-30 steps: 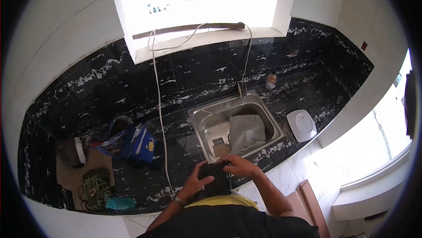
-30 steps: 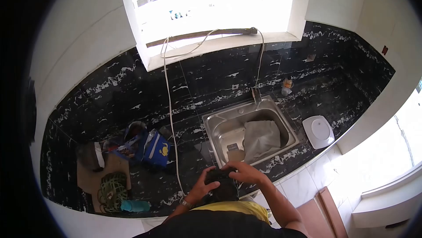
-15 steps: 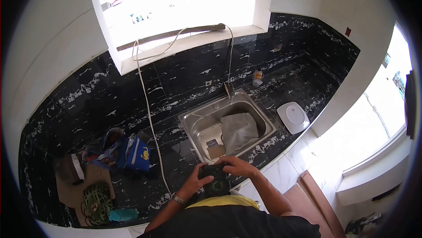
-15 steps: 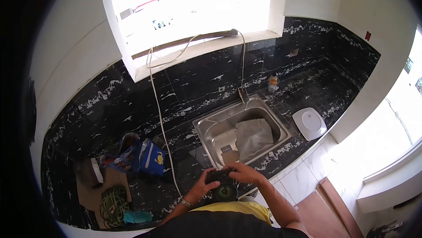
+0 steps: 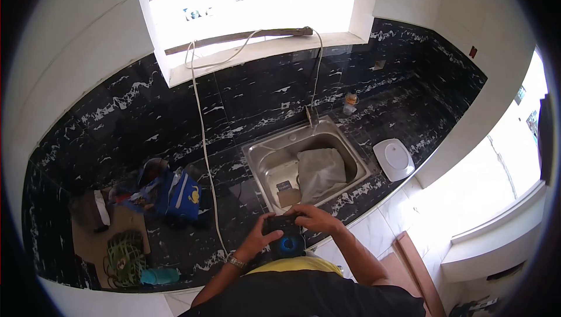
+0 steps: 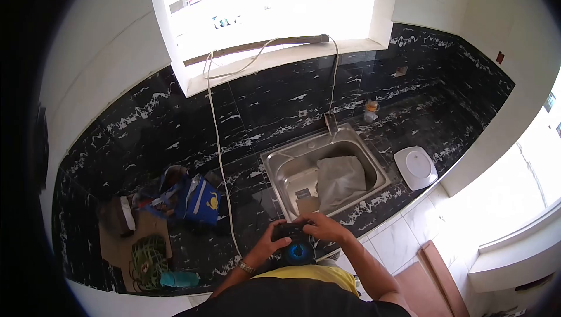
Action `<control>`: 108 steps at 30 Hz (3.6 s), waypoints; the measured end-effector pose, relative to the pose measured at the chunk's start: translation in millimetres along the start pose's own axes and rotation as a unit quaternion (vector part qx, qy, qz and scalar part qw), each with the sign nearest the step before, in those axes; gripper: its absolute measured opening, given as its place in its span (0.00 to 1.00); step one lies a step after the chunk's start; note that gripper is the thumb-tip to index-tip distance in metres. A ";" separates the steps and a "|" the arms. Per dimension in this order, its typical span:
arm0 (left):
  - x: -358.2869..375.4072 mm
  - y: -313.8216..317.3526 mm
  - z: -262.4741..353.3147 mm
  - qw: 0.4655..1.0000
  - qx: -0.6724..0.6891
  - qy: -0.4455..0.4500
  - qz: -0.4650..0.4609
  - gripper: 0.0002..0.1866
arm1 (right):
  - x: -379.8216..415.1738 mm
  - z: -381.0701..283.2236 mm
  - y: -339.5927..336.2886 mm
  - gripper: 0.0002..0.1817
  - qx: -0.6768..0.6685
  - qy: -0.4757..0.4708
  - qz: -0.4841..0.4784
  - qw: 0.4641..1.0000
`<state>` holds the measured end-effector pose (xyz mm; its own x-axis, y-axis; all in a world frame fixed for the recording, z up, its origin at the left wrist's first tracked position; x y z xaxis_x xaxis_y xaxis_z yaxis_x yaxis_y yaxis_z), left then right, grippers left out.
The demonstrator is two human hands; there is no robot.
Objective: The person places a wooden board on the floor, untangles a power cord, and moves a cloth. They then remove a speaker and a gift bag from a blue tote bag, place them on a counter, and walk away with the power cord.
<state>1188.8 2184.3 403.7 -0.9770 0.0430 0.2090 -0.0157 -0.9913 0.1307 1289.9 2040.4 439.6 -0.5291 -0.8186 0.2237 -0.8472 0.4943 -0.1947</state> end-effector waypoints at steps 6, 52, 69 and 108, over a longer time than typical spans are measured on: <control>4.1 -4.0 -2.7 1.000 0.019 -0.016 0.009 0.38 | -9.7 1.3 3.4 0.22 0.019 -0.032 -0.007 0.999; 18.5 -11.1 1.6 0.998 -0.052 0.032 0.003 0.56 | -14.9 -24.2 26.7 0.18 0.041 -0.080 0.114 0.989; 17.2 -13.3 4.9 0.999 -0.044 0.022 0.001 0.55 | -23.1 -19.1 27.6 0.18 0.038 -0.067 0.087 0.993; 26.6 -16.7 7.9 0.998 -0.065 0.019 -0.010 0.55 | -21.5 -26.4 35.9 0.17 0.045 -0.063 0.095 0.992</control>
<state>1164.8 2203.0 414.8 -0.9836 0.0597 0.1701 -0.0594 -0.9982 0.0068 1269.6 2083.5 453.0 -0.6643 -0.7454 0.0547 -0.7214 0.6204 -0.3077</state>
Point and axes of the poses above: each hand's wrist, its own x-axis away from the middle knuckle, its own y-axis out of the palm, z = x × y, the point moved 7 cm from there along -x, towards the middle knuckle, and after that the axes turned 3 degrees about -x, right-handed, at the moved point
